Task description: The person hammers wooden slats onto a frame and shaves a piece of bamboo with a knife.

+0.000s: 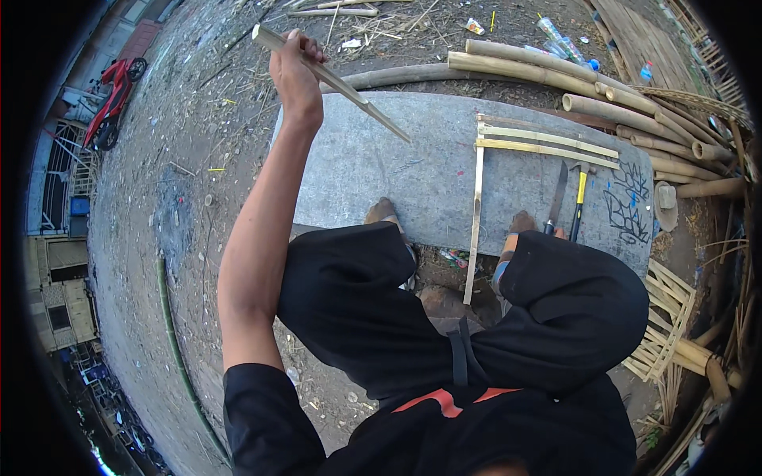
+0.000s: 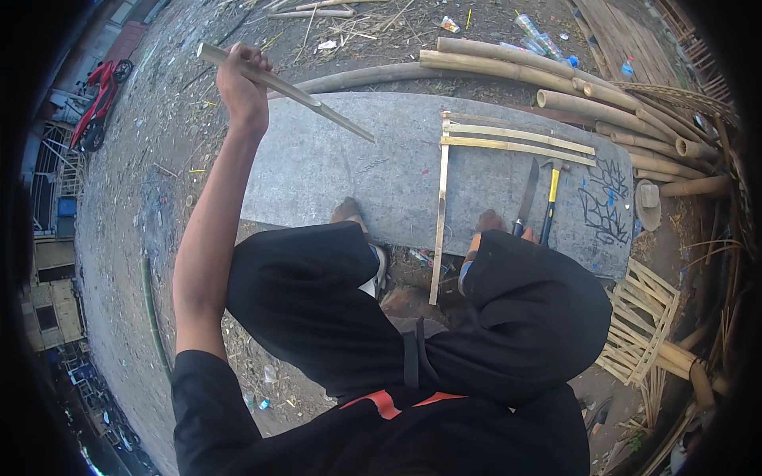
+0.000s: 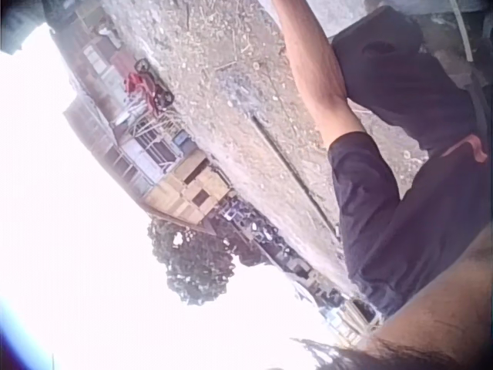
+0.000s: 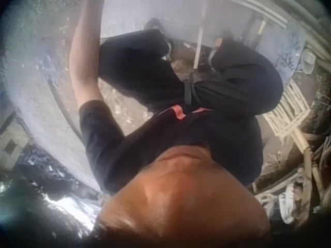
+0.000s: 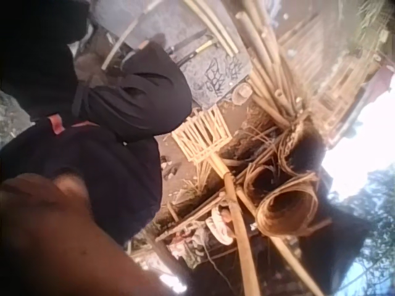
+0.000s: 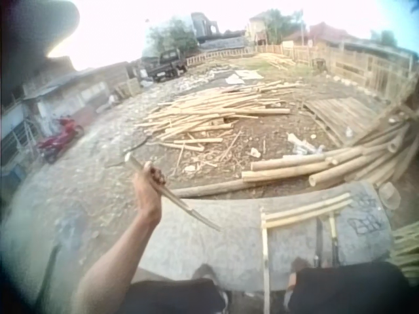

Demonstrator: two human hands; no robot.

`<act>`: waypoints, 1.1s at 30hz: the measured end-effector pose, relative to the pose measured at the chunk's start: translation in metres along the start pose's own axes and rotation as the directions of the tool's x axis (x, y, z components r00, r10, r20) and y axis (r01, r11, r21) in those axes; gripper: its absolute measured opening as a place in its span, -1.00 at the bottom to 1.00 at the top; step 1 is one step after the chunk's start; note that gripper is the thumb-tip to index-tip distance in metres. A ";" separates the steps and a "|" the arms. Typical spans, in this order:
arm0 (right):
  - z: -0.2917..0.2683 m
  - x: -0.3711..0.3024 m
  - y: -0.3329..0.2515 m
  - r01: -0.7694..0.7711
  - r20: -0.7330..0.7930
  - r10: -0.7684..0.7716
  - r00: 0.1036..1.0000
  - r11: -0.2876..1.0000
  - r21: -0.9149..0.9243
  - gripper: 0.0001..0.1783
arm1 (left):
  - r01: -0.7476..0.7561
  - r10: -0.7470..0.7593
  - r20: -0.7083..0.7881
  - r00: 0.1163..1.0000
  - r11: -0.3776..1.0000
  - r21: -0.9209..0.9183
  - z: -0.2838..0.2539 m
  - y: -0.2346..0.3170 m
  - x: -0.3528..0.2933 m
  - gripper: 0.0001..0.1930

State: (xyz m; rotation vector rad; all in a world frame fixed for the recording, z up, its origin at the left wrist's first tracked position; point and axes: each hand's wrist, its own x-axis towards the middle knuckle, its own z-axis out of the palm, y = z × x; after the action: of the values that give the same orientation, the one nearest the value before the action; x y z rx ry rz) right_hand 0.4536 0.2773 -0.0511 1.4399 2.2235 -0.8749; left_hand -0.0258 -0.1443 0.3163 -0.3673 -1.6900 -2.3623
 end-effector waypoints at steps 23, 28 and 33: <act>-0.259 -0.133 -0.272 0.580 -0.170 -0.567 0.806 0.698 0.419 -0.68 | -0.004 0.011 -0.432 0.902 1.000 0.017 -0.074 0.031 0.010 -0.64; -0.257 -0.161 -0.382 0.678 0.057 -0.684 0.727 0.729 0.099 -0.58 | -0.047 0.103 -0.335 0.937 0.984 0.172 -0.099 0.049 -0.001 -0.79; -0.161 -0.153 -0.441 0.893 0.174 -0.877 0.448 0.448 -0.037 -0.55 | -0.232 0.271 -0.261 0.927 0.958 0.170 -0.081 0.063 -0.014 -0.76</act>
State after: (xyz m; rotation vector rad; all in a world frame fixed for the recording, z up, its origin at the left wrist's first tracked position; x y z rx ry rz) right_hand 0.1250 0.1491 0.2952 -0.0263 2.8251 -1.0176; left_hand 0.0011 -0.2405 0.3435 -0.1977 -1.5563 -1.9939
